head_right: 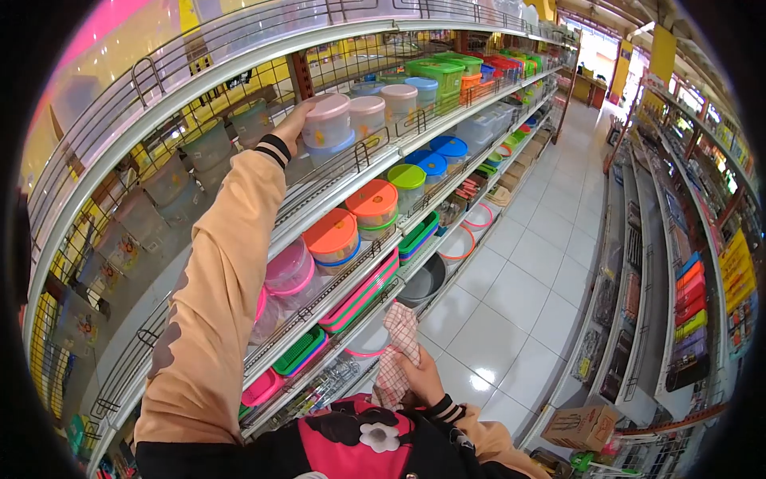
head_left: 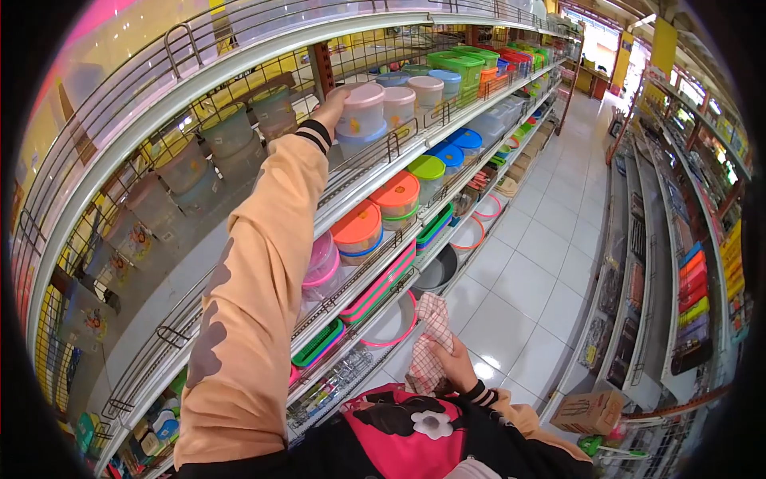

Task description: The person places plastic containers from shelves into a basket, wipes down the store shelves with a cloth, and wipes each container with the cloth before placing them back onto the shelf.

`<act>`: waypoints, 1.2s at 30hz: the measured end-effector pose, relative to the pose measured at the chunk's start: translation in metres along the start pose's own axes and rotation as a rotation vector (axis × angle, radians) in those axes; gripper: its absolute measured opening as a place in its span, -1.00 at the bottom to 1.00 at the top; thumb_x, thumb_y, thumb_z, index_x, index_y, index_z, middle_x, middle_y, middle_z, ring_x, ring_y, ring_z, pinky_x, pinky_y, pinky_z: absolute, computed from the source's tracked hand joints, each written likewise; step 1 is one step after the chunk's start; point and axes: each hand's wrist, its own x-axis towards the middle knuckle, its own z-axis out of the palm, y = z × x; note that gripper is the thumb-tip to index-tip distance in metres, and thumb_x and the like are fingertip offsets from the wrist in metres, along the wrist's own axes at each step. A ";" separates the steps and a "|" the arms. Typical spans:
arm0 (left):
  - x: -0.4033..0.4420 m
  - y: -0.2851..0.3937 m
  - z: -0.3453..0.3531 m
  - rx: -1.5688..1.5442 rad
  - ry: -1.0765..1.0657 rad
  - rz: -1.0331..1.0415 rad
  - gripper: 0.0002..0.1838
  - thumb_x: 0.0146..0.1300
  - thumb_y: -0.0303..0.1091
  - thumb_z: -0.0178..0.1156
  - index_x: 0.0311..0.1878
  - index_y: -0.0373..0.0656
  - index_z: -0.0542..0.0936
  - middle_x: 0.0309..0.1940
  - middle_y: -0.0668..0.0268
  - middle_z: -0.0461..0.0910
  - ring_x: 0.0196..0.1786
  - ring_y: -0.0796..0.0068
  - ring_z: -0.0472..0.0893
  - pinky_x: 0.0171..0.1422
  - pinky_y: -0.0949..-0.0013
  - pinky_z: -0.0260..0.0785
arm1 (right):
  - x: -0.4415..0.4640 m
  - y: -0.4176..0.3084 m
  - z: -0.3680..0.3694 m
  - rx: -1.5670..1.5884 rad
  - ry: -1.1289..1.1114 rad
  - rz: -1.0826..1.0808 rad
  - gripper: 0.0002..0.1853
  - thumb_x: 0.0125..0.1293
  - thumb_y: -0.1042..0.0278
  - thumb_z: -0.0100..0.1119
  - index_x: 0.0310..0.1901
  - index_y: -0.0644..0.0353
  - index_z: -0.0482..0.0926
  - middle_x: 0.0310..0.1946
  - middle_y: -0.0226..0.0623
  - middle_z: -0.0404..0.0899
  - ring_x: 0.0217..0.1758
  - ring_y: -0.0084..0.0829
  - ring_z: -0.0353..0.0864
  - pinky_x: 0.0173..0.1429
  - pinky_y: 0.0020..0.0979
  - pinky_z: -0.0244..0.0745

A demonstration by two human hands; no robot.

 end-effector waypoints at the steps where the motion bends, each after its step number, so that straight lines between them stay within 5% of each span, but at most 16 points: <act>1: -0.016 0.008 0.001 0.023 -0.017 0.016 -0.51 0.24 -0.02 -0.12 0.22 0.06 0.31 0.11 0.26 0.40 0.08 0.34 0.43 0.09 0.25 0.30 | 0.001 0.000 0.001 -0.006 -0.004 0.002 -0.64 0.23 0.44 0.13 0.07 0.29 0.41 -0.09 -0.36 0.51 -0.07 -0.60 0.45 0.03 -0.54 0.37; 6: -0.035 0.017 -0.002 0.002 -0.012 -0.005 -0.57 0.29 -0.13 -0.20 0.23 0.08 0.28 0.11 0.27 0.42 0.05 0.32 0.48 0.10 0.15 0.34 | 0.006 0.008 0.004 -0.014 -0.047 0.018 -0.66 0.23 0.43 0.13 0.04 0.29 0.42 -0.14 -0.37 0.53 -0.14 -0.60 0.48 -0.02 -0.54 0.40; 9: -0.029 0.013 -0.002 -0.040 -0.027 -0.001 -0.56 0.29 -0.07 -0.16 0.23 0.12 0.28 0.13 0.31 0.41 0.05 0.35 0.48 0.08 0.20 0.36 | 0.010 0.016 0.004 0.042 -0.068 0.026 -0.67 0.23 0.43 0.13 0.03 0.30 0.42 -0.17 -0.38 0.53 -0.17 -0.60 0.48 -0.05 -0.54 0.41; 11: -0.028 0.011 0.000 -0.054 -0.138 0.068 -0.33 0.13 0.21 0.02 0.22 0.00 0.33 0.19 0.23 0.33 0.17 0.30 0.36 0.18 0.22 0.21 | 0.010 0.016 0.005 0.026 -0.076 0.024 -0.66 0.23 0.43 0.13 0.03 0.30 0.41 -0.17 -0.38 0.53 -0.17 -0.60 0.48 -0.06 -0.54 0.41; 19: -0.015 0.004 -0.001 0.063 -0.061 0.025 -0.28 0.10 0.30 0.00 0.28 0.15 0.27 0.22 0.22 0.30 0.22 0.27 0.32 0.22 0.18 0.16 | 0.008 0.014 0.006 0.003 -0.071 0.056 -0.65 0.23 0.41 0.13 0.03 0.31 0.41 -0.18 -0.37 0.54 -0.16 -0.60 0.47 -0.05 -0.54 0.40; 26: -0.019 0.000 -0.003 0.093 -0.120 0.081 -0.07 0.04 0.48 -0.10 0.41 0.25 -0.07 0.40 0.23 -0.03 0.39 0.17 0.05 0.37 0.07 -0.10 | 0.011 0.014 0.009 -0.011 -0.131 0.049 -0.65 0.24 0.40 0.11 0.04 0.31 0.41 -0.15 -0.36 0.53 -0.12 -0.58 0.47 -0.02 -0.52 0.38; 28: -0.032 -0.004 0.005 -0.011 0.056 0.136 -0.21 0.18 0.34 -0.12 0.33 -0.02 0.20 0.30 0.14 0.19 0.35 0.30 0.14 0.37 0.22 -0.05 | 0.012 0.012 0.012 -0.025 -0.145 0.069 -0.65 0.24 0.40 0.11 0.05 0.31 0.41 -0.14 -0.36 0.53 -0.12 -0.58 0.46 -0.01 -0.52 0.38; 30: -0.034 -0.012 0.001 -0.048 0.081 0.174 -0.21 0.17 0.29 -0.04 0.30 -0.10 0.21 0.28 0.09 0.22 0.31 0.26 0.23 0.33 0.24 0.05 | 0.014 0.012 0.015 -0.041 -0.162 0.029 -0.64 0.25 0.40 0.10 0.06 0.32 0.40 -0.13 -0.36 0.52 -0.09 -0.58 0.45 0.02 -0.52 0.37; 32: -0.009 -0.042 -0.016 0.057 0.161 0.497 -0.20 0.12 0.22 0.09 0.26 -0.20 0.23 0.22 0.06 0.30 0.21 0.23 0.36 0.24 0.28 0.19 | 0.015 0.008 0.024 -0.040 -0.192 0.065 -0.64 0.25 0.40 0.10 0.06 0.33 0.40 -0.12 -0.37 0.52 -0.09 -0.58 0.45 0.02 -0.52 0.36; 34: -0.106 -0.029 -0.013 0.148 0.209 0.753 -0.30 0.16 0.07 0.13 0.20 -0.28 0.26 0.16 0.10 0.37 0.10 0.28 0.46 0.16 0.32 0.28 | 0.018 0.004 0.032 -0.051 -0.244 0.119 -0.64 0.25 0.40 0.10 0.06 0.33 0.40 -0.11 -0.37 0.51 -0.08 -0.58 0.45 0.03 -0.52 0.35; 36: -0.192 -0.040 -0.025 0.042 -0.129 0.666 -0.42 0.26 -0.05 0.07 0.19 -0.28 0.29 0.14 0.15 0.37 0.10 0.39 0.43 0.20 0.34 0.24 | 0.022 0.004 0.044 -0.129 -0.296 0.117 -0.63 0.25 0.39 0.12 0.06 0.33 0.40 -0.09 -0.37 0.51 -0.06 -0.58 0.45 0.05 -0.52 0.34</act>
